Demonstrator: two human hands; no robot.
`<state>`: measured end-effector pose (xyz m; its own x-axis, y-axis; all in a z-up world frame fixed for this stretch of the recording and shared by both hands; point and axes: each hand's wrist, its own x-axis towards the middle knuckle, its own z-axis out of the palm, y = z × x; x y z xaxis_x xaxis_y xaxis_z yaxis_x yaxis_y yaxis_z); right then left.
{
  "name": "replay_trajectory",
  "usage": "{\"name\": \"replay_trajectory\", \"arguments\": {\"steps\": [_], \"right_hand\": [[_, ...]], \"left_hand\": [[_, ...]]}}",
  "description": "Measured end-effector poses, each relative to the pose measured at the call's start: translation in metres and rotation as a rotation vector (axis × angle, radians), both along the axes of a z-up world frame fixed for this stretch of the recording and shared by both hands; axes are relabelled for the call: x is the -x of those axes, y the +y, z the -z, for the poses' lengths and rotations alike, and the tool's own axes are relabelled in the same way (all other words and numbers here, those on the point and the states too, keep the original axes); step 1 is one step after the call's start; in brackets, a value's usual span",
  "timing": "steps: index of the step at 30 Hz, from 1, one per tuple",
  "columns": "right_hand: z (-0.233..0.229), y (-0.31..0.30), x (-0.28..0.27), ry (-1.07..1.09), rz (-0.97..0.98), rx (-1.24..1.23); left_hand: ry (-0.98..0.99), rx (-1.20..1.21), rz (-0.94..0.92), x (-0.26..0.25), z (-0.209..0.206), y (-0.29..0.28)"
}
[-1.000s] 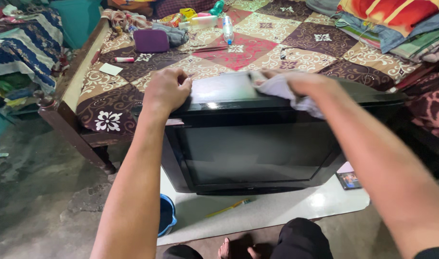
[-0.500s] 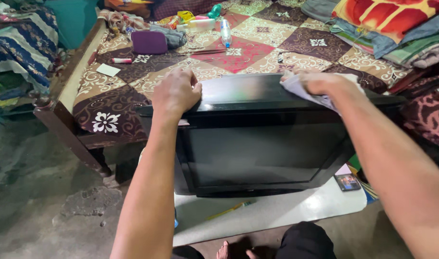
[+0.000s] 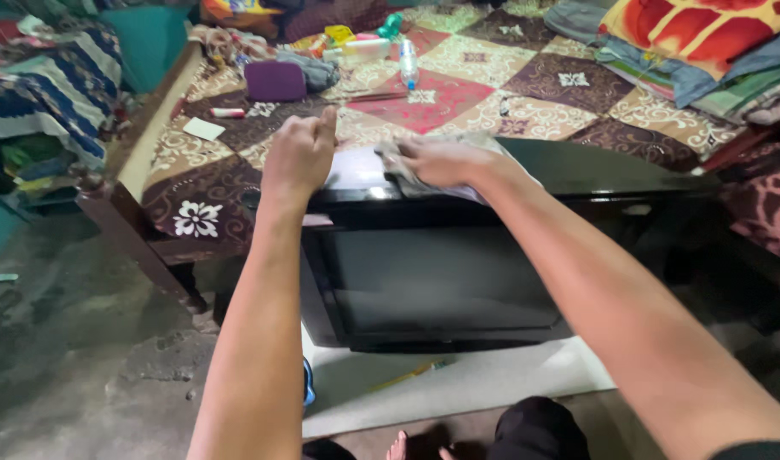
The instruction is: The person cleans the top surface of a CRT television using a cloth and a toothbrush. They wipe the top and sides of the television casing, occasionally folding the cloth to use a clean section.
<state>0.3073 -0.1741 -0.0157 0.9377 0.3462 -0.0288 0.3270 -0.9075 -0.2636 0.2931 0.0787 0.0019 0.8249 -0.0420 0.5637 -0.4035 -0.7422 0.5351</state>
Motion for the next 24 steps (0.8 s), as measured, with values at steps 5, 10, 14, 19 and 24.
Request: {"name": "replay_trajectory", "arguments": {"steps": [5,10,14,19,24], "right_hand": [[-0.011,-0.051,0.056,-0.181,-0.145,0.264],[-0.026,-0.144,0.109,-0.053,0.296,0.178],[-0.03,-0.17,0.112,-0.088,0.362,0.157],[-0.027,-0.125,0.079,0.166,0.406,-0.025],[-0.016,-0.013,0.02,0.038,0.126,0.312]], "left_hand": [[0.061,0.026,0.014,0.003,-0.002,0.009],[0.152,-0.245,0.002,0.021,-0.01,0.002],[0.255,-0.404,0.144,0.03,-0.02,-0.002],[0.368,-0.572,0.346,0.02,-0.017,-0.008],[0.36,-0.642,0.364,0.002,-0.011,-0.011]]}}
